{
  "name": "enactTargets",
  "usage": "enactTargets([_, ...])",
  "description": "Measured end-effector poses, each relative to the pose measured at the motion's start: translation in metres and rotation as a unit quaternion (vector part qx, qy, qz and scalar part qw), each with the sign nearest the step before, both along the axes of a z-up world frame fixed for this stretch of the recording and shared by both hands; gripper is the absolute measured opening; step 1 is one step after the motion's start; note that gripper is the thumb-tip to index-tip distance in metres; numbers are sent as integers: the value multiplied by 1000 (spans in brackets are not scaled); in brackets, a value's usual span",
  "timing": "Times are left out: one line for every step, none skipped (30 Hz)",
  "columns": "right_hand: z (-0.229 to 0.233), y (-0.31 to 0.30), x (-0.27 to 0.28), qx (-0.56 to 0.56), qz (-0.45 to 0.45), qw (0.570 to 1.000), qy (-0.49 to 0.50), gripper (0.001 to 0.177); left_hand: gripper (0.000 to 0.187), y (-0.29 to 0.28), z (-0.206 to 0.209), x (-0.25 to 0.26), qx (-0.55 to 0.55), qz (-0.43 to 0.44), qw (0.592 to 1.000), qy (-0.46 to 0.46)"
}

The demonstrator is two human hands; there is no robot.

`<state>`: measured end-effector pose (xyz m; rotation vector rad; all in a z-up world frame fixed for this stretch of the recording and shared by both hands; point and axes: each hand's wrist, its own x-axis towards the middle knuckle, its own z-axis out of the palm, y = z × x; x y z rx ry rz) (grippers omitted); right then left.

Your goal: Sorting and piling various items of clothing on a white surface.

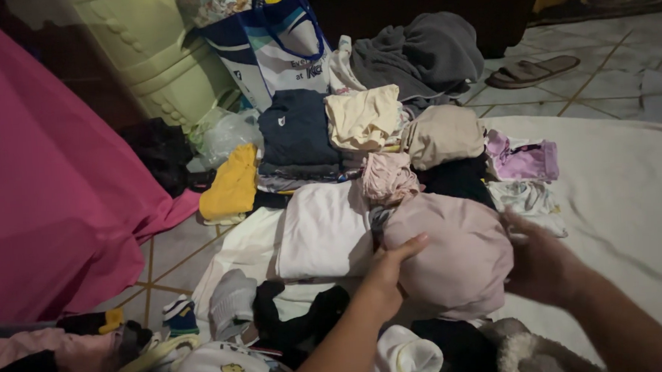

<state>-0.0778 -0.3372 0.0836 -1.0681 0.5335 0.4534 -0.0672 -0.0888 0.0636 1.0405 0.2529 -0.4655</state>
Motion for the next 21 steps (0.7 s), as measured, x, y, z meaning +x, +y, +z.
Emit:
enactTargets([-12,-11,8,0,1,1000,1,66,73,2,-7,0,0,1,1000,1])
enactTargets([-22,-22,18,1,-28,999,18,62,72,3,-13,2,-16,0,1000,-13])
enactTargets([-32,-34,28,2,-56,998,35,58,70,5,-19,4,-32,-1,999,-27])
enactTargets([-38,-39,36,2,-56,998,35,58,70,7,-25,6,-32,-1,999,-27])
enactTargets([-43,-45,43,10,-87,995,38,49,67,10,-31,9,-60,-9,998,-26])
enactTargets([-50,-50,49,18,-118,992,42,41,65,14,-37,11,-87,-16,996,-24])
enactTargets([-64,-61,62,18,-118,992,44,41,65,15,-35,10,-86,-15,996,-23])
enactTargets([-79,-72,74,11,-153,987,51,37,63,16,-34,10,-94,-13,996,-7])
enactTargets([-95,-83,86,3,-187,981,57,36,61,17,-34,10,-101,-10,995,8])
enactTargets([-99,-89,91,4,-188,980,58,36,61,17,-35,10,-100,-11,995,9])
enactTargets([-104,-95,97,-20,-189,980,58,37,61,17,-36,11,-91,-3,996,-1])
enactTargets([-108,-101,102,-44,-189,979,57,39,61,17,-37,11,-82,6,997,-11])
enactTargets([-114,-109,109,-43,-189,979,58,39,61,17,-36,10,-81,6,997,-10])
enactTargets([-121,-117,116,-40,-182,981,58,41,62,17,-36,9,-77,5,997,-25])
enactTargets([-129,-125,122,-37,-174,982,58,43,64,17,-35,7,-72,4,997,-39])
enactTargets([-126,-125,125,-36,-173,983,58,43,64,17,-30,5,-72,5,997,-40])
enactTargets([-123,-124,128,-19,-178,982,66,44,65,16,-25,3,-57,9,998,-37])
enactTargets([-120,-124,130,-2,-183,980,76,45,67,16,-21,0,-42,14,998,-34])
enactTargets([-116,-123,132,-2,-182,980,76,45,67,17,-22,1,-41,15,998,-34])
enactTargets([-113,-122,132,2,-183,979,91,43,67,17,-23,0,-33,17,999,-20])
enactTargets([-109,-122,132,5,-184,977,105,41,67,17,-24,0,-25,18,999,-6])
